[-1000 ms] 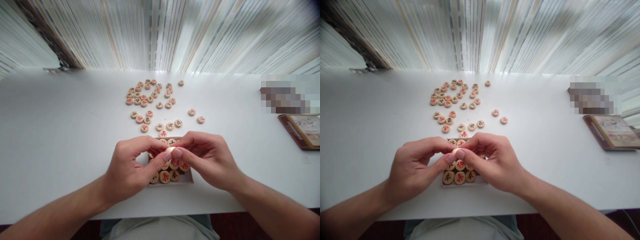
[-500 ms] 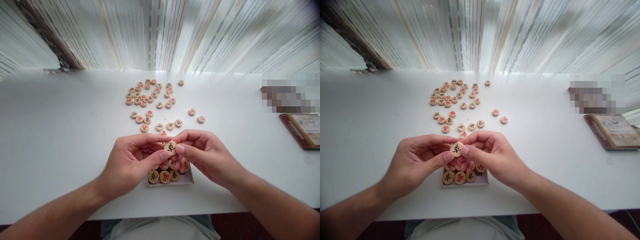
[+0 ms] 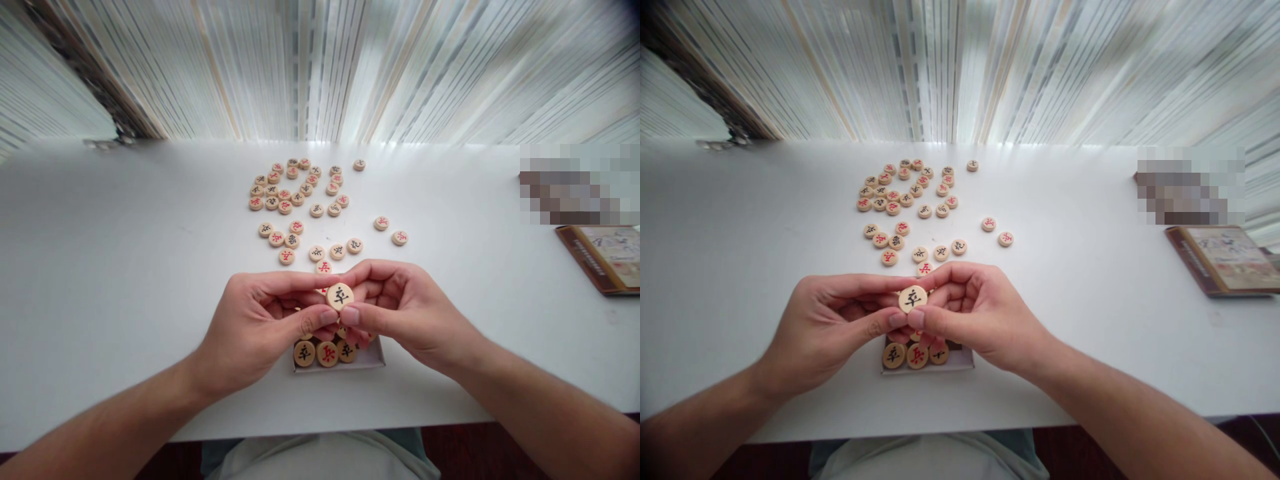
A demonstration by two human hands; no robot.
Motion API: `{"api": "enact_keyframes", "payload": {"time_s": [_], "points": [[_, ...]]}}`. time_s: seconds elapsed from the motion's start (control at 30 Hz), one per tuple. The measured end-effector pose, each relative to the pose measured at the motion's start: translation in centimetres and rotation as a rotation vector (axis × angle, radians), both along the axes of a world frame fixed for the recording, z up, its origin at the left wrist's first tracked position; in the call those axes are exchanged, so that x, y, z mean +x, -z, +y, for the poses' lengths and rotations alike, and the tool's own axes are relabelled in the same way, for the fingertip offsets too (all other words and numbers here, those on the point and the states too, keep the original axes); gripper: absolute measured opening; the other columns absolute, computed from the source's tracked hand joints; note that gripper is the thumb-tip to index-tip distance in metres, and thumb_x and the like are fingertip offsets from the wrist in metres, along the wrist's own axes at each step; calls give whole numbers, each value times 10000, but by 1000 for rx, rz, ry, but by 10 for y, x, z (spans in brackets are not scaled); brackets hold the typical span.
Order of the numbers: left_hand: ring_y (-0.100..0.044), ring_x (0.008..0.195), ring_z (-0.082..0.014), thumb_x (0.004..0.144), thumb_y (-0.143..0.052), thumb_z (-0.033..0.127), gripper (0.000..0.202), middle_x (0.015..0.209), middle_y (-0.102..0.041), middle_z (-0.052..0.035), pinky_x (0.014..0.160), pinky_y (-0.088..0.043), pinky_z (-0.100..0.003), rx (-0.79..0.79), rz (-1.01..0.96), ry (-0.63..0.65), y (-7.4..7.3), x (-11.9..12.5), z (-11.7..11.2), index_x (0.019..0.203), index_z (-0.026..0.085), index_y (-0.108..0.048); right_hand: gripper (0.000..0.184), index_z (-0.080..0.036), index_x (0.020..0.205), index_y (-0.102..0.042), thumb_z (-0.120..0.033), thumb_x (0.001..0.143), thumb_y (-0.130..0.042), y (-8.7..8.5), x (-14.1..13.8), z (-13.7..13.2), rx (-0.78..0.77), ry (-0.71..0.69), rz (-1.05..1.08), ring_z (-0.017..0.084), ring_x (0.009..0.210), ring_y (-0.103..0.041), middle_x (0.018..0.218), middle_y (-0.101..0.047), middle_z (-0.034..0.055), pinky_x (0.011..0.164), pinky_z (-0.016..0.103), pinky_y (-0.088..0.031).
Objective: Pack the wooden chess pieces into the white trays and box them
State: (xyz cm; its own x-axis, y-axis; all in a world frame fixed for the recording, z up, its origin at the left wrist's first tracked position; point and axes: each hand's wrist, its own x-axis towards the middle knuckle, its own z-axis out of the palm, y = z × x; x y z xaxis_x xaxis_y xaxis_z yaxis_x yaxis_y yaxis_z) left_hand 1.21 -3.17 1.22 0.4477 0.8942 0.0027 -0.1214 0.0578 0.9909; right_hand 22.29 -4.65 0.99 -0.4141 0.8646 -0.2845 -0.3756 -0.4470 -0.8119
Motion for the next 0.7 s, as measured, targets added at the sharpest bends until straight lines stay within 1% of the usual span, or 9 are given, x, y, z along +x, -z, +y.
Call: {"api": "enact_keyframes", "payload": {"time_s": [0.07, 0.17, 0.27, 0.33, 0.4, 0.5, 0.6, 0.7], "points": [[-861, 824, -163, 882, -827, 36, 376, 1045, -874, -3, 771, -697, -155, 84, 46, -5, 1, 0, -1, 1155, 292, -859, 339, -142, 918, -775, -98, 671, -1004, 0, 0, -1, 0, 2, -14, 92, 565, -705, 685, -783, 9, 552, 140, -590], [-858, 864, -157, 864, -819, -2, 433, 1104, -868, -7, 792, -690, -150, 265, 124, -17, 3, 1, -3, 1182, 291, -851, 374, -138, 880, -763, -78, 618, -1023, 2, -2, -2, -12, 22, -41, 68, 519, -658, 627, -738, -25, 519, 119, -557], [-846, 834, -148, 846, -800, -32, 457, 1049, -879, -14, 750, -684, -149, 461, 180, -23, 4, 2, -4, 1190, 266, -848, 359, -140, 790, -723, -87, 608, -1028, 3, -3, -3, -20, 22, -54, 55, 469, -605, 584, -702, -41, 455, 108, -506], [-830, 787, -144, 838, -810, -16, 445, 1006, -878, -19, 710, -681, -165, 532, 191, -26, 5, 2, -5, 1191, 254, -843, 343, -145, 751, -702, -113, 633, -1022, 2, -4, -4, -16, 16, -51, 56, 457, -590, 577, -691, -42, 436, 113, -492], [-824, 774, -152, 842, -827, 15, 427, 998, -873, -18, 702, -684, -192, 517, 181, -15, 6, 1, -5, 1190, 262, -837, 320, -147, 743, -696, -141, 674, -1008, 1, -5, -5, -1, 19, -53, 60, 465, -595, 580, -685, -41, 447, 121, -497], [-826, 793, -161, 851, -846, 51, 391, 1010, -869, -9, 722, -687, -215, 444, 170, 8, 7, 0, -6, 1169, 278, -834, 273, -143, 747, -703, -186, 753, -973, -1, -4, -6, 40, 10, -66, 64, 475, -603, 578, -684, -30, 466, 129, -499], [-816, 779, -146, 844, -859, 59, 382, 977, -865, 5, 722, -679, -200, 422, 168, -5, 7, 0, -6, 1154, 281, -839, 242, -134, 771, -721, -251, 841, -921, 1, -2, -6, 89, -12, -63, 71, 490, -626, 609, -707, -8, 495, 147, -531], [-816, 806, -133, 844, -856, 47, 406, 1007, -868, 7, 741, -676, -177, 399, 139, -22, 5, 0, -5, 1174, 284, -840, 235, -135, 834, -742, -321, 925, -853, 5, 1, -6, 100, -28, -18, 86, 519, -677, 667, -745, 14, 516, 161, -569]]}}
